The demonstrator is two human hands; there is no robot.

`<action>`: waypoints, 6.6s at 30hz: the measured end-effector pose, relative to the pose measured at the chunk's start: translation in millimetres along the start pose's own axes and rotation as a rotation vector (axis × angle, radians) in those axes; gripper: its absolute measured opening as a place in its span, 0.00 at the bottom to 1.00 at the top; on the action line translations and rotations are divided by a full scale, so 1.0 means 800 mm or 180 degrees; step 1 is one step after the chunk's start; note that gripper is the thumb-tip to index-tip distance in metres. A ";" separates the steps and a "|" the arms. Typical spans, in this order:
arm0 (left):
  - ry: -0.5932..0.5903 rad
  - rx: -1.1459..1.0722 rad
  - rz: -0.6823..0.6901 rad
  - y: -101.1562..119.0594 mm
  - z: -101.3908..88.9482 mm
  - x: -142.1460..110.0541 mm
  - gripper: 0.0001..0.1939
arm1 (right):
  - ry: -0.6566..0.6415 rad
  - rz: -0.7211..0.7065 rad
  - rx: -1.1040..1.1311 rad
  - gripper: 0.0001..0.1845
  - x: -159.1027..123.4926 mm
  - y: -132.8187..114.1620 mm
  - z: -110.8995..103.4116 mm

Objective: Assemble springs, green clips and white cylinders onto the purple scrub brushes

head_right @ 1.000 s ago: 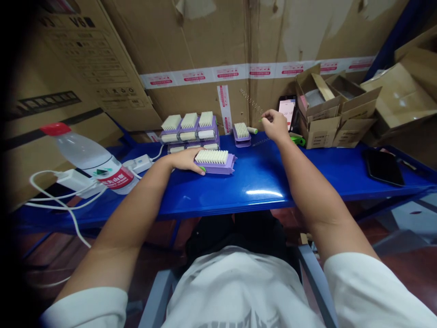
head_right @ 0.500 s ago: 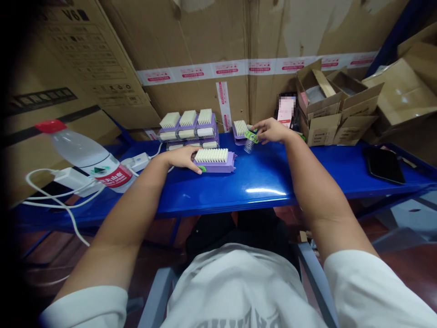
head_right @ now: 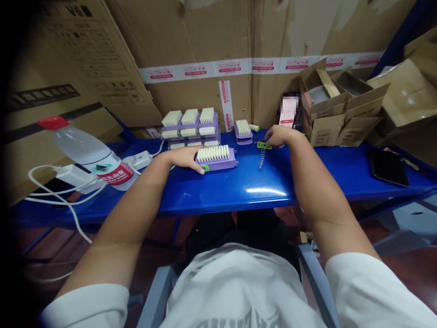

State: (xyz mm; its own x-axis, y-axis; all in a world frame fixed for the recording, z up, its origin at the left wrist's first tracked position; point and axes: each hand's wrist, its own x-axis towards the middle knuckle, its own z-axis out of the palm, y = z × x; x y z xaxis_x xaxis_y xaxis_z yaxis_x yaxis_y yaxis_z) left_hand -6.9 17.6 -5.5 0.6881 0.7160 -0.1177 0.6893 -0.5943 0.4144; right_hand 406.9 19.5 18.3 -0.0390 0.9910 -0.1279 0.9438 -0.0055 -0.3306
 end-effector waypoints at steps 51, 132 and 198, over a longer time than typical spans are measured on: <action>-0.0127 0.0172 -0.0268 0.016 -0.003 -0.006 0.55 | -0.0176 0.0302 0.0694 0.19 -0.027 -0.040 0.005; -0.0074 0.0135 -0.0328 0.032 -0.002 -0.008 0.52 | -0.0790 -0.0125 0.0872 0.21 -0.032 -0.054 0.018; -0.0272 -0.0303 0.0086 0.016 0.003 -0.001 0.56 | -0.1062 -0.0212 0.1197 0.21 -0.038 -0.055 0.017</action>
State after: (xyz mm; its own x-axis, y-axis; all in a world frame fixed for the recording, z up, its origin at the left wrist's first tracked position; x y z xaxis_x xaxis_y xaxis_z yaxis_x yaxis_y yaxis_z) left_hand 2.1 8.5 -2.6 0.7258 0.6639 -0.1801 0.6482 -0.5726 0.5019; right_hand 362.1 -12.0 23.7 -0.2557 0.8946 -0.3666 0.7545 -0.0523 -0.6542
